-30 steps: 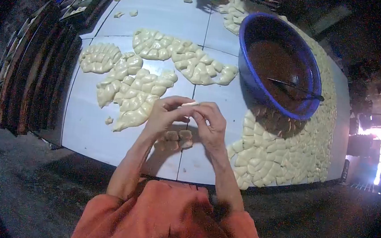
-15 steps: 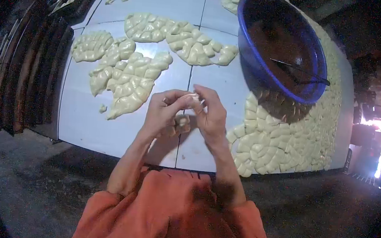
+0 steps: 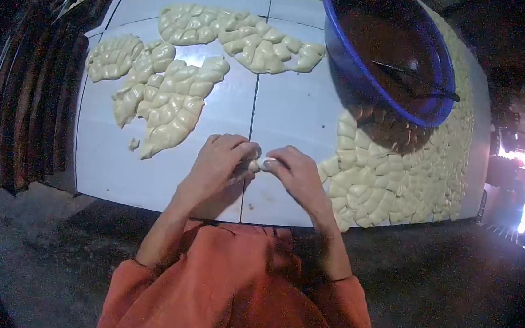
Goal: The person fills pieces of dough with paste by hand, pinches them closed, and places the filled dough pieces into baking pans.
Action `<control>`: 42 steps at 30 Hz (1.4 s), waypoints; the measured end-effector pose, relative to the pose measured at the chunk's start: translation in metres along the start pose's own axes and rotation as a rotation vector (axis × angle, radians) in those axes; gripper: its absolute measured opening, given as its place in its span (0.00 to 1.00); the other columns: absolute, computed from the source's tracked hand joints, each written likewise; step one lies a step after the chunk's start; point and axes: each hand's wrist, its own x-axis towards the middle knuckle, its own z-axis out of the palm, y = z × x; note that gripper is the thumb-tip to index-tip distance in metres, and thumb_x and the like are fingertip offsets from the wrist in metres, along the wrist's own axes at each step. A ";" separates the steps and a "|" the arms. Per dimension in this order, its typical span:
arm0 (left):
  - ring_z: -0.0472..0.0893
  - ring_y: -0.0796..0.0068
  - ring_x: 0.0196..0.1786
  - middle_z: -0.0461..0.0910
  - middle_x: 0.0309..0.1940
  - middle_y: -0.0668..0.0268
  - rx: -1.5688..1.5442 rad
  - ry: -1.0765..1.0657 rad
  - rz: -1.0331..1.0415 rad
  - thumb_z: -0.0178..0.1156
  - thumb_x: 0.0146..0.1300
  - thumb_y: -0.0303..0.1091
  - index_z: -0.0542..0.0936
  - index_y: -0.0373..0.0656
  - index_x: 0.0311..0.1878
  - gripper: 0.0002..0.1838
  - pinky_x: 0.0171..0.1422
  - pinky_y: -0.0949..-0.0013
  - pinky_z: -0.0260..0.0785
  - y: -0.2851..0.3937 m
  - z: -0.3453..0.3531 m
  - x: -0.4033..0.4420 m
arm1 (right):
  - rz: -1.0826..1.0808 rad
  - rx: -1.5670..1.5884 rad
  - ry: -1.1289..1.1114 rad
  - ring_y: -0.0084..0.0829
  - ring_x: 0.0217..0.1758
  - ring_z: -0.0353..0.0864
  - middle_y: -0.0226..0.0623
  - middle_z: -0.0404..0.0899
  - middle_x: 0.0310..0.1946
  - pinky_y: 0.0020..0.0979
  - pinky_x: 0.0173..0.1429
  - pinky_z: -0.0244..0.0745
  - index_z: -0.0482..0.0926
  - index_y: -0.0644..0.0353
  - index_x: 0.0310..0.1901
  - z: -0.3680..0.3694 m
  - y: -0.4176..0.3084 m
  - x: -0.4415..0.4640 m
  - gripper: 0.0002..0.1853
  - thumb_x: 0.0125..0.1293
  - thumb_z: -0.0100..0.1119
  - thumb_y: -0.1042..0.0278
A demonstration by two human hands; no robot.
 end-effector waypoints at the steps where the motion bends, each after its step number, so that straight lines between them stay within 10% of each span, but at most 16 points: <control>1: 0.78 0.58 0.56 0.79 0.48 0.62 0.000 0.002 -0.002 0.74 0.51 0.36 0.77 0.47 0.57 0.29 0.62 0.55 0.65 0.000 0.003 0.000 | -0.146 -0.267 -0.018 0.37 0.45 0.85 0.38 0.83 0.39 0.36 0.51 0.78 0.83 0.62 0.52 -0.002 -0.008 0.002 0.15 0.69 0.64 0.63; 11: 0.78 0.51 0.58 0.80 0.56 0.56 -0.188 0.180 -0.087 0.71 0.58 0.36 0.72 0.43 0.70 0.35 0.68 0.52 0.66 -0.006 -0.030 -0.009 | -0.196 -0.252 0.179 0.43 0.44 0.84 0.43 0.79 0.50 0.39 0.53 0.79 0.80 0.61 0.56 0.006 -0.053 0.060 0.17 0.70 0.62 0.62; 17: 0.84 0.56 0.40 0.86 0.39 0.55 -0.130 0.529 -0.351 0.71 0.61 0.36 0.80 0.39 0.60 0.25 0.49 0.56 0.73 -0.059 -0.050 0.015 | -0.476 -0.473 0.202 0.47 0.52 0.81 0.45 0.79 0.55 0.45 0.57 0.78 0.80 0.58 0.56 0.037 -0.079 0.174 0.16 0.69 0.57 0.68; 27: 0.73 0.60 0.64 0.79 0.57 0.60 0.413 0.581 -0.269 0.74 0.53 0.45 0.76 0.41 0.64 0.36 0.69 0.49 0.54 -0.111 -0.054 0.076 | -0.908 -0.709 -0.003 0.43 0.54 0.81 0.47 0.79 0.58 0.41 0.59 0.75 0.81 0.64 0.41 0.023 -0.094 0.231 0.11 0.60 0.59 0.68; 29: 0.73 0.61 0.64 0.81 0.54 0.61 0.171 0.476 -0.236 0.73 0.55 0.44 0.82 0.41 0.55 0.26 0.68 0.50 0.54 -0.106 -0.061 0.071 | -0.177 -0.071 -0.185 0.31 0.44 0.82 0.38 0.84 0.45 0.32 0.50 0.77 0.78 0.63 0.37 0.015 -0.095 0.215 0.07 0.62 0.59 0.68; 33: 0.79 0.65 0.55 0.85 0.42 0.65 0.105 0.494 -0.248 0.71 0.57 0.41 0.87 0.44 0.42 0.14 0.67 0.47 0.54 -0.106 -0.056 0.073 | -0.037 0.450 -0.169 0.24 0.41 0.78 0.29 0.80 0.37 0.29 0.44 0.74 0.75 0.58 0.49 0.015 -0.069 0.210 0.14 0.64 0.61 0.65; 36: 0.78 0.64 0.55 0.83 0.41 0.65 0.097 0.475 -0.228 0.70 0.58 0.37 0.85 0.44 0.45 0.13 0.68 0.46 0.53 -0.106 -0.057 0.073 | -0.027 0.284 -0.222 0.24 0.47 0.78 0.32 0.81 0.41 0.32 0.46 0.75 0.76 0.57 0.53 0.019 -0.084 0.211 0.16 0.65 0.61 0.65; 38: 0.78 0.63 0.56 0.83 0.42 0.65 0.087 0.401 -0.258 0.73 0.56 0.38 0.83 0.45 0.52 0.20 0.71 0.43 0.51 -0.108 -0.058 0.071 | -0.041 -0.103 -0.329 0.26 0.46 0.79 0.35 0.80 0.43 0.31 0.45 0.76 0.78 0.62 0.53 0.015 -0.100 0.210 0.17 0.65 0.65 0.65; 42: 0.77 0.59 0.62 0.83 0.46 0.64 -0.022 0.441 -0.220 0.75 0.52 0.48 0.78 0.46 0.64 0.36 0.76 0.34 0.40 -0.107 -0.057 0.071 | 0.031 0.192 -0.242 0.25 0.40 0.80 0.39 0.81 0.43 0.26 0.43 0.75 0.80 0.66 0.49 0.014 -0.097 0.205 0.15 0.63 0.65 0.68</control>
